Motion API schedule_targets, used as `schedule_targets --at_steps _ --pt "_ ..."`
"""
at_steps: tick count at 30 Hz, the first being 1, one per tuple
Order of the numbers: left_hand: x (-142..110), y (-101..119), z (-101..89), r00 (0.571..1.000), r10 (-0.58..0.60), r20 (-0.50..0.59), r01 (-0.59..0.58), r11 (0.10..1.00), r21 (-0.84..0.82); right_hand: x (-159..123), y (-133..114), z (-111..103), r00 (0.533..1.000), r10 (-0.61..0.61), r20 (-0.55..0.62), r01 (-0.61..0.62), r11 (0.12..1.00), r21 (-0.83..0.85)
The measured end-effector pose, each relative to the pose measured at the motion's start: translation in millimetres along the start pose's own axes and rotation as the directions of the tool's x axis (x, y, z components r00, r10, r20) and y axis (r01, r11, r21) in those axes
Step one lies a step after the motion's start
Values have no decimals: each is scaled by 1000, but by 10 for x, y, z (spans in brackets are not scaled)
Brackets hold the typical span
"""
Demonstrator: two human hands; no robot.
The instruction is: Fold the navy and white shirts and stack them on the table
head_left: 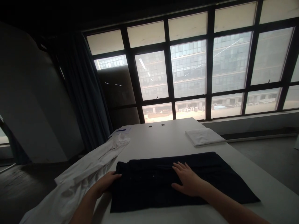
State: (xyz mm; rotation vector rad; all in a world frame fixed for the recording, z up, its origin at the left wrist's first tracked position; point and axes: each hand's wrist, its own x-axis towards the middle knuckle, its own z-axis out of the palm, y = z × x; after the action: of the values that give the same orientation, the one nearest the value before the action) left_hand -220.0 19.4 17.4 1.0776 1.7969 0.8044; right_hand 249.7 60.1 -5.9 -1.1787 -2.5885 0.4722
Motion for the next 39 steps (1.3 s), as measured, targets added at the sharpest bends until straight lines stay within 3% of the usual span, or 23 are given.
schedule_targets --at_steps 3,6,12,15,18,20,23,26,29,31,33,35,39 --pt "-162 105 -2 996 3 85 11 985 -170 416 -325 115 999 -52 12 51 996 71" --pt "-285 191 -31 995 39 94 -3 935 -354 694 -485 310 999 -40 34 36 994 103" --pt "-326 335 11 986 138 89 -55 789 -612 765 -403 579 997 -69 -19 72 983 171" --pt "-366 551 184 986 155 59 -75 737 -672 802 -318 600 988 7 -152 53 921 387" --pt "-464 873 468 978 195 80 -93 740 -666 883 -214 580 932 247 -267 28 684 729" --pt "-533 1098 711 961 249 123 -121 774 -622 923 -127 553 896 348 -276 46 544 837" --pt "-560 1342 1163 914 341 218 -189 836 -515 934 -9 513 880 392 -268 64 460 885" --pt "-471 1368 1700 893 355 276 -259 908 -329 905 46 475 872 429 -236 87 340 936" --pt "-397 1201 2175 892 343 294 -308 938 -158 868 43 427 857 487 -169 83 193 978" --pt "-434 1064 2346 868 399 295 -392 916 -83 850 36 392 841 519 -151 41 218 975" --pt "-545 957 2353 810 503 302 -531 847 12 846 37 353 824 537 -182 1 319 948" --pt "-688 877 2208 727 614 309 -666 740 97 855 36 300 810 540 -231 -17 414 910" --pt "-894 655 1711 573 775 265 -816 512 267 838 -86 122 783 521 -340 -2 549 836"
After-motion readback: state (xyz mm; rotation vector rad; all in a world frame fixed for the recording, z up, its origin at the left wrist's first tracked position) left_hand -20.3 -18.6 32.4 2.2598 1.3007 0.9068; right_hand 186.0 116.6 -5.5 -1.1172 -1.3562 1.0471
